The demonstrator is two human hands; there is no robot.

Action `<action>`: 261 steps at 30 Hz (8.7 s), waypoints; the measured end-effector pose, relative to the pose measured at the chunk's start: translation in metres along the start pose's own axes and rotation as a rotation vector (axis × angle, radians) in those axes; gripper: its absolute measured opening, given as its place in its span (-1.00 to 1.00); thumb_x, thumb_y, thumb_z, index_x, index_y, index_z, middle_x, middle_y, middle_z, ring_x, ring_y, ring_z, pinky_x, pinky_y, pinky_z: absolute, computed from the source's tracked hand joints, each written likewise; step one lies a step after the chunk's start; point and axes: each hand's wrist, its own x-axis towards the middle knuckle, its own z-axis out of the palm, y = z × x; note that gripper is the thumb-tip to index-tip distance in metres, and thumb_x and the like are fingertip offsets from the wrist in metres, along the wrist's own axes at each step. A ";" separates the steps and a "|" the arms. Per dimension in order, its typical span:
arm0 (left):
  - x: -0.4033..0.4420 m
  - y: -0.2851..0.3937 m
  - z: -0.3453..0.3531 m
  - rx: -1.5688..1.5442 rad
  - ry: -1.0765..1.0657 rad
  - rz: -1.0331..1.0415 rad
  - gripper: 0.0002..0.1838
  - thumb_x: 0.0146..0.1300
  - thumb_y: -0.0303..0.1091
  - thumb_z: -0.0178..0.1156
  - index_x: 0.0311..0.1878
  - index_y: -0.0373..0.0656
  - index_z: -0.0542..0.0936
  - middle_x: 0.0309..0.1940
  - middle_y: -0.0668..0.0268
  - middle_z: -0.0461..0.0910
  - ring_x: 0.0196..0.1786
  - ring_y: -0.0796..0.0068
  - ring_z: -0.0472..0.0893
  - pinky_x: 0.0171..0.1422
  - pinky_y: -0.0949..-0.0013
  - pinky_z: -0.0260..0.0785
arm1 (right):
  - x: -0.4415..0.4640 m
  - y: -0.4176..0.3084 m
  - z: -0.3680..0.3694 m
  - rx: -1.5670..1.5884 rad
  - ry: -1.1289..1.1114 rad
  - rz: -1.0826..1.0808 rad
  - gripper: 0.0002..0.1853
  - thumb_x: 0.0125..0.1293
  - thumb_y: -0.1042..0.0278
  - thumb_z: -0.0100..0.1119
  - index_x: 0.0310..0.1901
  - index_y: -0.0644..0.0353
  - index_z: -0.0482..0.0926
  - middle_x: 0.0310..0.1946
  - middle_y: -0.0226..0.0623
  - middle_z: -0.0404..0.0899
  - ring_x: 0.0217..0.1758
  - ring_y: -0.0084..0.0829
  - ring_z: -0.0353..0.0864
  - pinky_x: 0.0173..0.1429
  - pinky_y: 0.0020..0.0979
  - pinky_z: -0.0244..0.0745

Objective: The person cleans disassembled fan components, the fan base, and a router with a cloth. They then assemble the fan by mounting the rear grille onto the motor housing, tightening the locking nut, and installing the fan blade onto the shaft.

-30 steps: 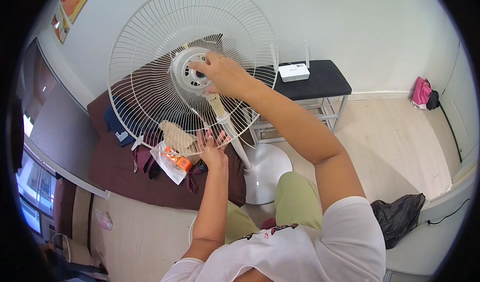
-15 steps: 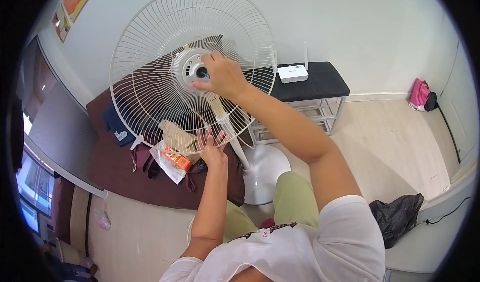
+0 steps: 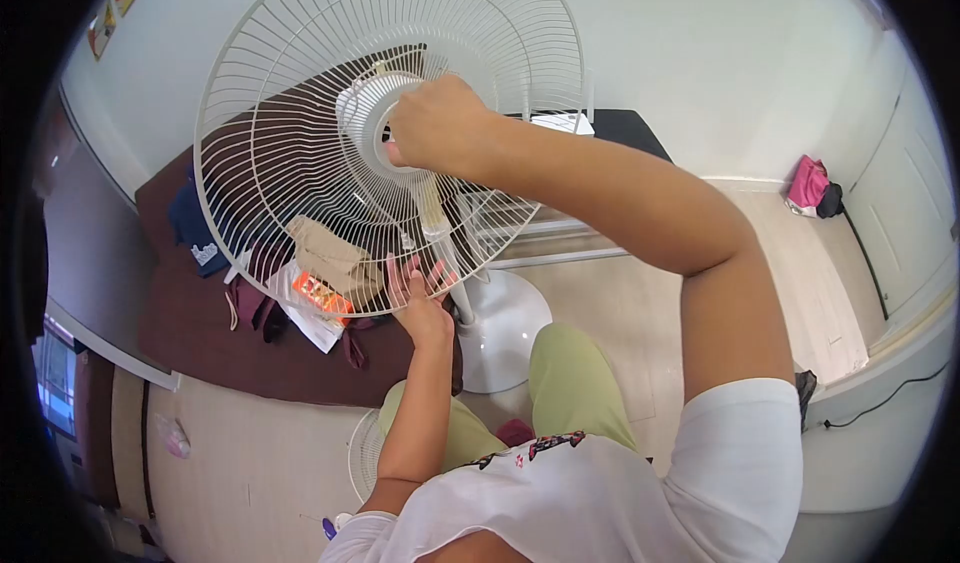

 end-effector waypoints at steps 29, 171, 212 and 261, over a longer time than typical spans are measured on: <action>0.008 -0.006 -0.021 0.075 -0.175 0.045 -0.46 0.36 -0.50 -0.09 0.39 0.00 0.15 0.02 0.19 0.37 -0.11 0.22 0.60 -0.18 0.16 0.60 | -0.029 -0.006 0.052 1.861 -0.206 0.755 -0.36 0.32 -0.19 -0.24 -0.43 0.39 0.40 -0.70 -0.40 0.28 -0.80 -0.68 0.05 -0.73 -0.58 -0.01; 0.107 -0.081 0.024 0.834 -0.519 0.352 0.12 -0.03 -0.53 0.37 0.45 -0.24 -0.23 0.29 0.13 0.28 0.28 0.39 0.34 0.33 0.46 0.17 | -0.201 0.021 0.211 2.143 0.683 1.101 -0.58 0.42 -0.10 -0.16 -0.13 0.16 0.33 -0.34 -0.24 0.47 -0.32 -0.37 0.50 -0.29 -0.35 0.44; 0.140 -0.153 0.027 0.658 -0.591 0.144 0.05 -0.05 -0.11 0.45 0.43 -0.20 0.04 0.12 0.09 0.43 0.19 0.18 0.40 0.27 0.25 0.24 | -0.215 0.038 0.214 2.119 0.326 0.703 -0.62 0.41 0.25 -0.08 0.12 0.34 0.29 -0.06 0.10 0.54 -0.07 -0.07 0.62 -0.01 -0.16 0.59; -0.288 0.120 -0.477 0.671 1.198 0.014 -0.63 0.37 -0.23 0.03 0.19 -0.11 0.46 -0.15 0.18 0.57 -0.26 0.35 0.65 -0.26 0.38 0.55 | -0.269 -0.372 0.441 1.402 -0.785 -0.388 -0.90 0.11 0.55 0.07 -0.30 0.23 0.49 -0.33 -0.18 0.46 -0.13 -0.17 0.46 -0.05 -0.25 0.37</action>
